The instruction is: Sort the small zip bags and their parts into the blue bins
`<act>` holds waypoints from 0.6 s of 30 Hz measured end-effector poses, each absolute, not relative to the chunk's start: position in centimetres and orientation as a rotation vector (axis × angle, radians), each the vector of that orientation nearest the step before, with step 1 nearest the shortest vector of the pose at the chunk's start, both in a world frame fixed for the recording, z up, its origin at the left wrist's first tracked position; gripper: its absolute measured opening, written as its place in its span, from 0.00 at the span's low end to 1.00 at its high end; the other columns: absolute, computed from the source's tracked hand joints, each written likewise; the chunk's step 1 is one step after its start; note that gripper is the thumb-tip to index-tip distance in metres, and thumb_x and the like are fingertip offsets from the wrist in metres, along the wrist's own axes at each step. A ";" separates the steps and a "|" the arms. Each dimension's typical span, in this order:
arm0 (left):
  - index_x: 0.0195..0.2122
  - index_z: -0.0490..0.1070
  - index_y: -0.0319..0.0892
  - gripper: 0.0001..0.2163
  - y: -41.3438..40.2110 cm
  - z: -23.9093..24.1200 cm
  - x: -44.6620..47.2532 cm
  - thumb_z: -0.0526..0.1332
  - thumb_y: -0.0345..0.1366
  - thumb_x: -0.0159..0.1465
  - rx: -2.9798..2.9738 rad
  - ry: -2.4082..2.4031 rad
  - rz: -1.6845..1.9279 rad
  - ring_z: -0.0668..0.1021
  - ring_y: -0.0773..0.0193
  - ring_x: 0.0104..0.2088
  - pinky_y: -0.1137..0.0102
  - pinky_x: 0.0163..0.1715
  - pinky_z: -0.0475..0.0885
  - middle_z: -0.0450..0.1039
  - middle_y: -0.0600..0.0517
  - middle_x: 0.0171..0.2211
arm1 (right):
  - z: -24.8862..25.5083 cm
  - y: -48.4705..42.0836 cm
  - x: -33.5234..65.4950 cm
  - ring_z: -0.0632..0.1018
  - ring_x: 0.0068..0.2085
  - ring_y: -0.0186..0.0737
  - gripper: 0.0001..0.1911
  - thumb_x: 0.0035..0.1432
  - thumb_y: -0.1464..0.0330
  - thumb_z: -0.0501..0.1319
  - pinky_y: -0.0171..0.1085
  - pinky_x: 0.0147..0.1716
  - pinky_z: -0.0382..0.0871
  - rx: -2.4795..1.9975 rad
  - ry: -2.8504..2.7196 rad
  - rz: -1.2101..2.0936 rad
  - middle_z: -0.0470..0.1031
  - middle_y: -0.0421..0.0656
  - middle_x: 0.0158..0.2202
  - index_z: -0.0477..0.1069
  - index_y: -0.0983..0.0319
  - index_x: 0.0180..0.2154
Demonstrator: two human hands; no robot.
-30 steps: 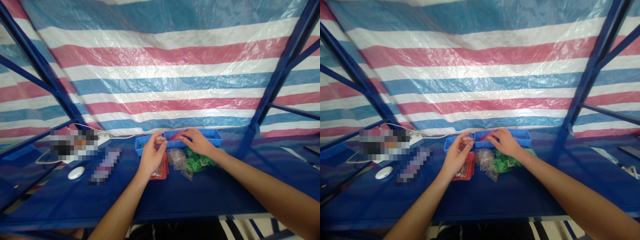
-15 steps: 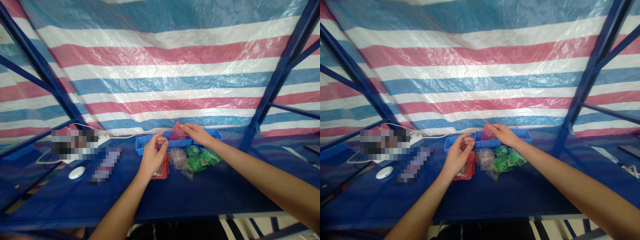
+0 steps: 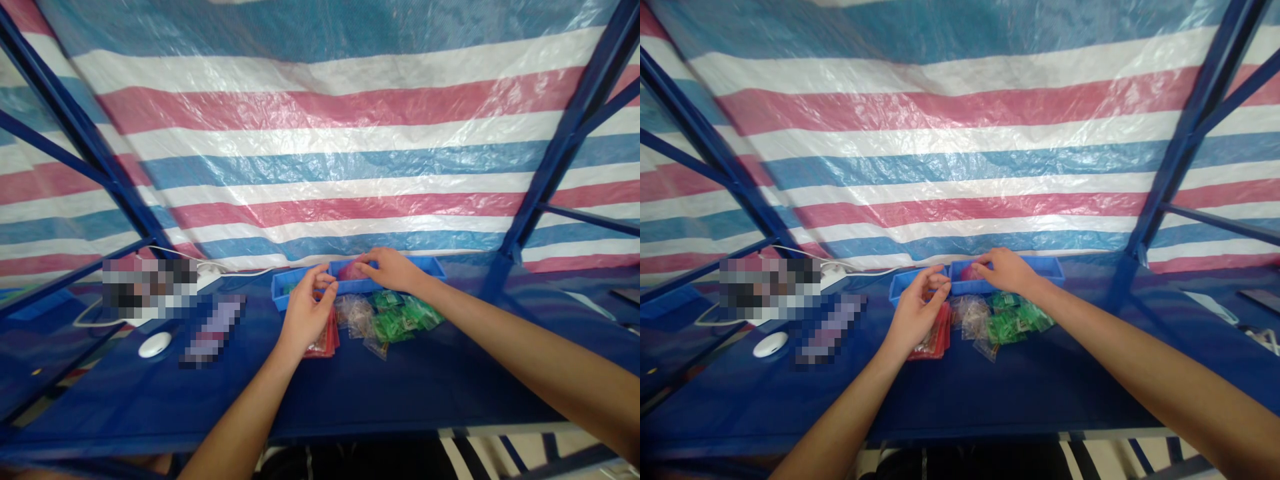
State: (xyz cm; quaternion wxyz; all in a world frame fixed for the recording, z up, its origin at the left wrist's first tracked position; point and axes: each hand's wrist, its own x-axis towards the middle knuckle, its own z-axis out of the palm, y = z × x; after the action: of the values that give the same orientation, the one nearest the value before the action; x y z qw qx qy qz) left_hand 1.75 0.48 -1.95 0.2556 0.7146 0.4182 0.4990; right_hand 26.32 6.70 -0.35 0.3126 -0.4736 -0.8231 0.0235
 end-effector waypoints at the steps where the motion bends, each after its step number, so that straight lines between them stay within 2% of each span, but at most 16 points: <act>1: 0.59 0.71 0.47 0.19 0.5 -1.9 1.8 0.65 0.42 0.68 1.944 1.140 1.351 0.81 0.58 0.45 0.66 0.41 0.75 0.80 0.47 0.48 | -0.4 6.7 26.5 0.83 0.44 0.53 0.19 0.69 0.54 0.59 0.44 0.46 0.72 -1.275 -2.182 0.050 0.86 0.47 0.39 0.85 0.56 0.43; 7: 0.58 0.72 0.46 0.18 0.4 -1.7 1.7 0.65 0.42 0.68 1.945 1.140 1.366 0.81 0.57 0.44 0.67 0.39 0.74 0.80 0.47 0.47 | -1.7 7.4 27.4 0.84 0.37 0.53 0.20 0.67 0.51 0.61 0.42 0.39 0.73 -1.309 -2.120 0.187 0.85 0.46 0.30 0.86 0.55 0.39; 9: 0.58 0.72 0.46 0.18 0.4 -1.7 1.7 0.65 0.42 0.68 1.947 1.149 1.362 0.81 0.57 0.44 0.67 0.39 0.74 0.80 0.47 0.47 | -1.9 7.6 27.6 0.84 0.36 0.54 0.20 0.67 0.51 0.61 0.43 0.39 0.73 -1.337 -2.102 0.204 0.85 0.47 0.31 0.86 0.56 0.39; 11: 0.58 0.72 0.45 0.18 0.5 -1.7 1.7 0.65 0.42 0.68 1.951 1.157 1.354 0.81 0.58 0.44 0.67 0.39 0.75 0.80 0.47 0.47 | -1.8 7.5 27.7 0.83 0.38 0.54 0.21 0.68 0.51 0.60 0.44 0.41 0.72 -1.384 -2.116 0.159 0.85 0.50 0.34 0.86 0.58 0.40; 14: 0.59 0.71 0.45 0.19 0.6 -1.8 1.6 0.64 0.42 0.69 1.971 1.160 1.347 0.81 0.58 0.44 0.67 0.40 0.75 0.80 0.47 0.47 | -1.3 7.1 27.7 0.81 0.46 0.57 0.23 0.70 0.52 0.57 0.47 0.50 0.70 -1.452 -2.146 -0.031 0.83 0.54 0.40 0.85 0.60 0.41; 18: 0.59 0.71 0.45 0.18 0.6 -1.8 1.6 0.63 0.42 0.70 1.997 1.194 1.333 0.82 0.59 0.45 0.67 0.41 0.76 0.80 0.47 0.48 | -0.7 6.1 27.6 0.79 0.50 0.54 0.23 0.72 0.53 0.55 0.48 0.56 0.68 -1.445 -2.177 -0.157 0.81 0.53 0.44 0.83 0.62 0.43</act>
State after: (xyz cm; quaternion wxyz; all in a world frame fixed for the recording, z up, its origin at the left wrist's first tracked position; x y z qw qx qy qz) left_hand 1.56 0.58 -1.79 0.2280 0.7251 0.4336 0.4839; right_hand 27.64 6.12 -0.73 0.2589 -0.5330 -0.8034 -0.0581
